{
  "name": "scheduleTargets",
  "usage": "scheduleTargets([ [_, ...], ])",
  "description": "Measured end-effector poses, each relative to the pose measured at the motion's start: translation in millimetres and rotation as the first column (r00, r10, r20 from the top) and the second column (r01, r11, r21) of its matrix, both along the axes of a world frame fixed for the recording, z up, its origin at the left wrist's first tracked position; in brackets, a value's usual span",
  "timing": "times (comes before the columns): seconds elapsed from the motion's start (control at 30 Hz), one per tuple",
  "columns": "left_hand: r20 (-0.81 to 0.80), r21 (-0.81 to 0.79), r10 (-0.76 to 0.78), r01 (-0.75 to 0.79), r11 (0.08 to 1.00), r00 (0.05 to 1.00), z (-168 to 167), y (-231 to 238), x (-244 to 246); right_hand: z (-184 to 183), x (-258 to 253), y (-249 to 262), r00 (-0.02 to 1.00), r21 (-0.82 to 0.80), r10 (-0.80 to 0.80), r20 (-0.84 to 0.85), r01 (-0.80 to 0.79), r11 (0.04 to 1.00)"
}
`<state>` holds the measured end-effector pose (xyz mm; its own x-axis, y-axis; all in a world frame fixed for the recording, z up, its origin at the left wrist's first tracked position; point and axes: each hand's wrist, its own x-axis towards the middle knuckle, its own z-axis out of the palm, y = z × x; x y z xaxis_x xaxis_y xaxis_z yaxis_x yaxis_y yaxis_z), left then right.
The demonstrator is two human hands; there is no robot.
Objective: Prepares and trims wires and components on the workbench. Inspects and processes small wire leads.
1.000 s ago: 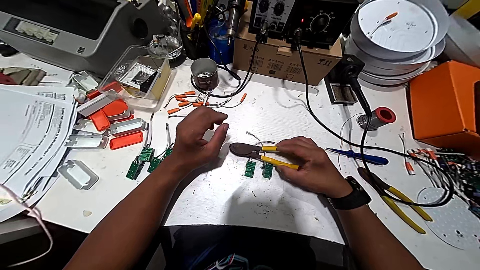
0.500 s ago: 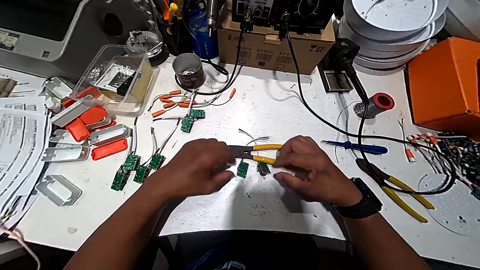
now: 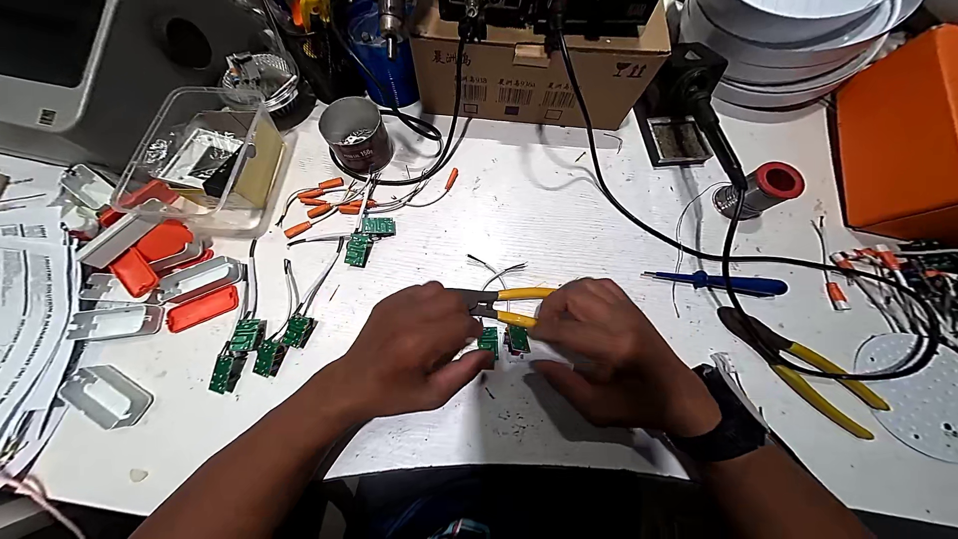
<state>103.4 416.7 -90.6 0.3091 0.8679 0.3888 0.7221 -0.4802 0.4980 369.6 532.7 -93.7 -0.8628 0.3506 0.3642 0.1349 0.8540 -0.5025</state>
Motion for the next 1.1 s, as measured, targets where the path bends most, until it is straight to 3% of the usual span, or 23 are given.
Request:
scheduleTargets([
  [0.1, -0.035, 0.031, 0.085, -0.084, 0.996, 0.996, -5.0, 2.5, 5.1, 0.7, 2.8, 6.4, 0.989, 0.071, -0.115, 0.097, 0.109, 0.992],
  [0.2, -0.074, 0.031, 0.027, -0.025, 0.999, 0.997, -6.3, 1.7, 9.2, -1.7, 3.1, 11.0, 0.971, 0.109, -0.171, 0.170, 0.154, 0.982],
  [0.47, -0.236, 0.059, -0.120, 0.138, 0.989, 0.964, -4.3, -4.5, 20.3, -2.7, -0.4, 13.3, 0.980, 0.077, -0.190, 0.050, 0.186, 0.979],
  [0.73, -0.266, 0.012, -0.160, 0.170, 0.985, 0.950, -2.4, -4.9, 19.8, -6.1, 3.7, 19.4, 0.980, 0.050, -0.162, 0.119, 0.157, 0.986],
  [0.87, -0.188, 0.015, -0.158, 0.163, 0.986, 0.970, -0.2, -5.3, 15.1, 1.8, 5.8, 19.6, 0.980, 0.019, -0.179, 0.082, 0.178, 0.984],
  [1.0, -0.039, 0.010, -0.059, 0.059, 0.998, 0.998, 7.7, -2.8, -4.1, 3.2, 3.8, 11.0, 0.991, -0.043, -0.134, -0.022, 0.133, 0.990],
  [1.1, -0.042, -0.047, -0.026, 0.024, 0.999, 0.999, 4.8, -0.1, -11.5, -5.1, -2.7, 2.5, 0.994, -0.102, -0.090, -0.056, 0.084, 0.991],
])
